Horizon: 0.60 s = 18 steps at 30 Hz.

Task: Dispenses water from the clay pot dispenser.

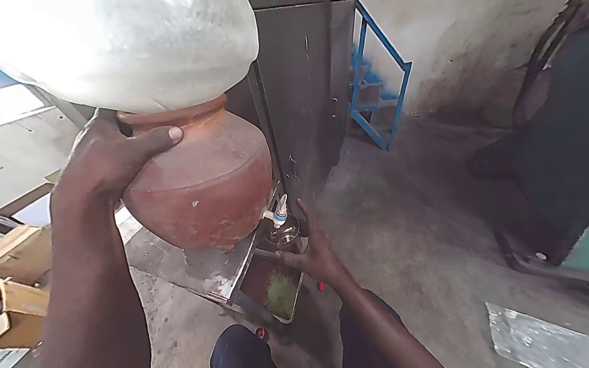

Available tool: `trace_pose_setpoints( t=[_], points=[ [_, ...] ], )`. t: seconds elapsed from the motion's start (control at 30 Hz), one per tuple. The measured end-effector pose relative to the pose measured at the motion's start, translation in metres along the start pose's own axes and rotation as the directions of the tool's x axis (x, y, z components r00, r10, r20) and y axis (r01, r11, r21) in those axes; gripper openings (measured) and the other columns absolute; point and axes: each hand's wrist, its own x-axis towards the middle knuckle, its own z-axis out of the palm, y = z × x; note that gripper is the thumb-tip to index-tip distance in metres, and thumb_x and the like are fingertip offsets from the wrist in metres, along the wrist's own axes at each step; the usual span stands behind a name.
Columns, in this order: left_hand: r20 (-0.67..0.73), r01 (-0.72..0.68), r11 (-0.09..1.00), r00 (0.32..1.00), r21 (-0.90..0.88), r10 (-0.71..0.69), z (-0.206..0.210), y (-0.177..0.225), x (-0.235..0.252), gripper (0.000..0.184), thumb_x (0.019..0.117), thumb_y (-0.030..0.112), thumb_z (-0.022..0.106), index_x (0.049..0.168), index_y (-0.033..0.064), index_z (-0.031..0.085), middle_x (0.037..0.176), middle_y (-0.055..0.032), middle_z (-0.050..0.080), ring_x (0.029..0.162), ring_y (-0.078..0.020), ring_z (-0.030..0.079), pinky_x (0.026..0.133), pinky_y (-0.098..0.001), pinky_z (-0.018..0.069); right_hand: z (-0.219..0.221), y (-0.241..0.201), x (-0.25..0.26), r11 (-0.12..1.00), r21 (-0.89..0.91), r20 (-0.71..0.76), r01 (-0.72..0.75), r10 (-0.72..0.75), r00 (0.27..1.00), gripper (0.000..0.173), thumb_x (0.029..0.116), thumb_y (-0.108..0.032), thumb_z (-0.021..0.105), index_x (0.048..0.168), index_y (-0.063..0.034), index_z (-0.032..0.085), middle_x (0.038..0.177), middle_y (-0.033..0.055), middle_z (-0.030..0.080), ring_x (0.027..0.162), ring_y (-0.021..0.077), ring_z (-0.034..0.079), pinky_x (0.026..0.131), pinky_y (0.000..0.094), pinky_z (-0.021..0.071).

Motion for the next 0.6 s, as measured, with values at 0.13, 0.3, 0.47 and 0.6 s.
trace_pose_setpoints(
  t=[0.13,0.3,0.47,0.6],
  points=[
    [0.006,-0.002,1.0,1.0,0.004,0.002,-0.0003,0.0019,-0.0011,0.086,0.0656,0.067,0.083,0.136,0.0258,0.054,0.112,0.0034,0.071,0.098,-0.0063,0.07,0.084,-0.0358,0.062,0.001,0.0019,0.0005,1.0,0.022,0.0,0.015,-0.015,1.0,0.124,0.0686,-0.044,0.093,0.164,-0.0204,0.017,0.13,0.0085,0.066,0.109,0.0164,0.068,0.096,0.0425,0.0586],
    [0.0,0.005,1.0,1.0,0.009,-0.005,0.0002,0.003,-0.0012,0.091,0.0657,0.067,0.083,0.139,0.0251,0.051,0.117,0.0017,0.069,0.102,-0.0075,0.069,0.087,-0.0374,0.0609,-0.0009,0.0005,0.0006,0.999,0.02,-0.005,0.028,-0.028,1.0,0.123,0.0693,-0.045,0.092,0.164,-0.0196,0.017,0.128,0.0078,0.066,0.11,0.0159,0.068,0.096,0.0416,0.0584],
    [-0.006,0.017,0.999,1.0,0.039,-0.016,0.0008,0.0069,-0.0028,0.091,0.0664,0.065,0.082,0.141,0.0231,0.049,0.118,0.0004,0.068,0.102,-0.0074,0.069,0.087,-0.0384,0.0601,-0.0012,-0.0008,0.0014,1.0,-0.001,-0.018,0.01,-0.01,1.0,0.123,0.0679,-0.047,0.092,0.163,-0.0213,0.018,0.132,0.008,0.065,0.109,0.0166,0.068,0.094,0.043,0.0585],
    [-0.007,0.015,0.999,1.0,0.043,-0.014,0.0009,0.0081,-0.0048,0.091,0.066,0.068,0.081,0.139,0.0231,0.051,0.116,0.0017,0.07,0.101,-0.0069,0.069,0.086,-0.0381,0.0607,-0.0008,-0.0014,0.0003,1.0,-0.001,-0.018,0.017,-0.017,1.0,0.123,0.0697,-0.047,0.091,0.164,-0.0216,0.016,0.131,0.0093,0.065,0.108,0.0177,0.068,0.093,0.0435,0.0586]
  ],
)
